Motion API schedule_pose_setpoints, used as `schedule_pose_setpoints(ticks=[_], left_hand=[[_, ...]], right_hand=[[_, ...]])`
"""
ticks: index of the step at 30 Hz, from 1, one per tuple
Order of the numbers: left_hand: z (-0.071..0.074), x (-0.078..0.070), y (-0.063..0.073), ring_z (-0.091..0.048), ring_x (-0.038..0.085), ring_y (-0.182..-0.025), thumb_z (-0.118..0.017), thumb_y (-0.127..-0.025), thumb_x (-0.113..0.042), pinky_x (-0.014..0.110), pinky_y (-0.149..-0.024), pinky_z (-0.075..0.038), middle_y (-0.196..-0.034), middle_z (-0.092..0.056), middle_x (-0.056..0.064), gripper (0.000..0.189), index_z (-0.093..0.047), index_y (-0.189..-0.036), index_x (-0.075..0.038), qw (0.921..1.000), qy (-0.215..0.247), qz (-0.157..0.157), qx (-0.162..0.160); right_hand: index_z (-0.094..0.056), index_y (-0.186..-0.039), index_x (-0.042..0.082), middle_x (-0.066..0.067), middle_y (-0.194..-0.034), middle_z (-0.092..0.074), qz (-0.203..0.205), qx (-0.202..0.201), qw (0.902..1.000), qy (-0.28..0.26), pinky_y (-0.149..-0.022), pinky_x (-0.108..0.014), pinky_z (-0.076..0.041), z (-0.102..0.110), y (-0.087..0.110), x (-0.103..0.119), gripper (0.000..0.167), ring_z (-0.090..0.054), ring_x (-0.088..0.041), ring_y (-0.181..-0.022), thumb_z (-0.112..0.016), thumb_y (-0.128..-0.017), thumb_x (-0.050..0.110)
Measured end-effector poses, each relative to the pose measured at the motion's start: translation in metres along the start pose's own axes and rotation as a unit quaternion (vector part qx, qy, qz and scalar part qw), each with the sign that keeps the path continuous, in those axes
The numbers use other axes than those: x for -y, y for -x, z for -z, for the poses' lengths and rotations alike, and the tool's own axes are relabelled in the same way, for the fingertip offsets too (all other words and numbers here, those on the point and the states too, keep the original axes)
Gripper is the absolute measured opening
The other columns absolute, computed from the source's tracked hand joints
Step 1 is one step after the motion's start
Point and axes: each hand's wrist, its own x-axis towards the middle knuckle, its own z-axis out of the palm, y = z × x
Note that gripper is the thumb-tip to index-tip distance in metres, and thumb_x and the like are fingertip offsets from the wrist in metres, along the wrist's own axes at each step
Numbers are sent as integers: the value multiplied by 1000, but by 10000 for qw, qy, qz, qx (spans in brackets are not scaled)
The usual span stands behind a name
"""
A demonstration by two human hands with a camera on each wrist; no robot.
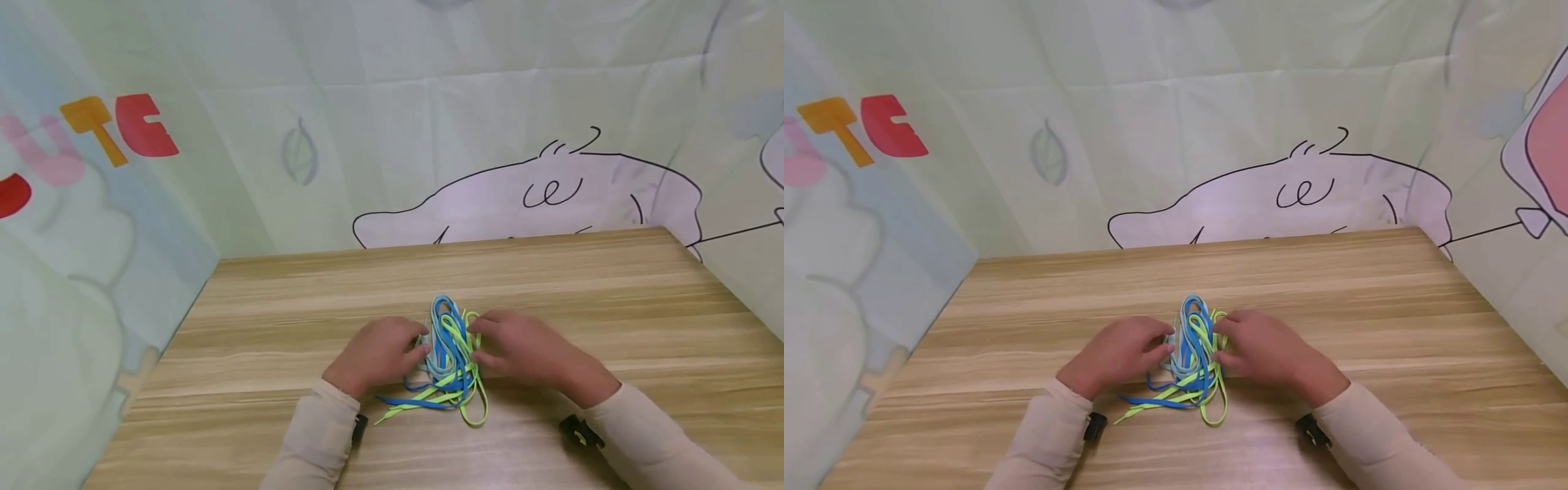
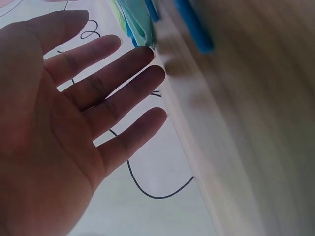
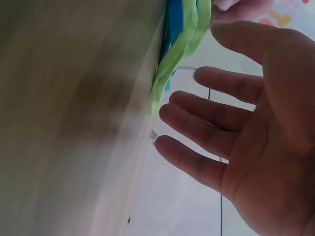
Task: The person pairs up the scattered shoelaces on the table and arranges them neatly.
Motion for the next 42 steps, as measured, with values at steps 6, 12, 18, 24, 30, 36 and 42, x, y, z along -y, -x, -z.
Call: schedule_pose_setpoints(ticks=[6, 12, 18, 24, 30, 36, 42], left_hand=[[0, -5, 0, -64, 14, -89, -59, -101, -30, 36, -83, -55, -101, -70, 0, 27, -71, -116, -11, 9998, -11, 126, 123], [1, -6, 0, -61, 12, -82, -58, -101, -31, 35, -79, -54, -93, -68, -3, 26, -71, -114, -12, 9998, -62, 149, 121], [0, -7, -1, -58, 9, -73, -60, -100, -30, 34, -70, -52, -83, -65, -6, 22, -71, -106, -13, 9999, -3, 49, 94], [-1, -7, -1, -62, 8, -78, -60, -100, -32, 34, -75, -55, -92, -70, -4, 27, -72, -115, -12, 9998, 17, 127, 166], [-1, -8, -1, -61, 8, -77, -61, -100, -32, 32, -74, -54, -89, -69, -5, 25, -73, -111, -13, 9999, -20, 88, 109], [0, -11, 0, -65, 17, -101, -60, -101, -36, 36, -88, -54, -115, -68, 2, 37, -66, -129, -12, 9994, -322, -70, -108], [0, -12, 1, -63, 15, -99, -66, -98, -40, 34, -83, -55, -119, -62, 1, 46, -61, -138, -19, 9986, -114, -315, -399]], right_hand=[[-72, -110, 4, -10, -114, -69, 550, 70, 9985, -14, -92, -44, -53, -3, -1, 7, 34, -65, -25, -105, -77, -87, 28], [-68, -83, 14, 3, -93, -65, 771, 183, 9968, -89, -78, -34, -55, -3, -1, 9, 10, -60, -11, -84, -77, -82, 17], [-57, -72, 22, 11, -75, -51, 868, 194, 9959, -145, -60, -25, -45, -2, -2, 13, 23, -46, -5, -67, -77, -81, 13], [-52, -70, 25, 12, -71, -48, 845, 288, 9956, -285, -57, -24, -41, 2, 0, 18, 29, -42, -5, -64, -74, -85, 13], [-52, -72, 26, 14, -71, -47, 797, 297, 9957, -370, -58, -25, -43, 3, 1, 19, 28, -43, -3, -64, -72, -88, 15], [-53, -75, 27, 17, -71, -47, 556, 386, 9953, -693, -59, -24, -42, 6, 1, 20, 26, -45, -2, -63, -70, -93, 18], [-63, -85, 25, 19, -76, -55, 328, 461, 9884, -1413, -64, -25, -48, 12, 1, 22, 13, -52, -2, -69, -68, -96, 19]])
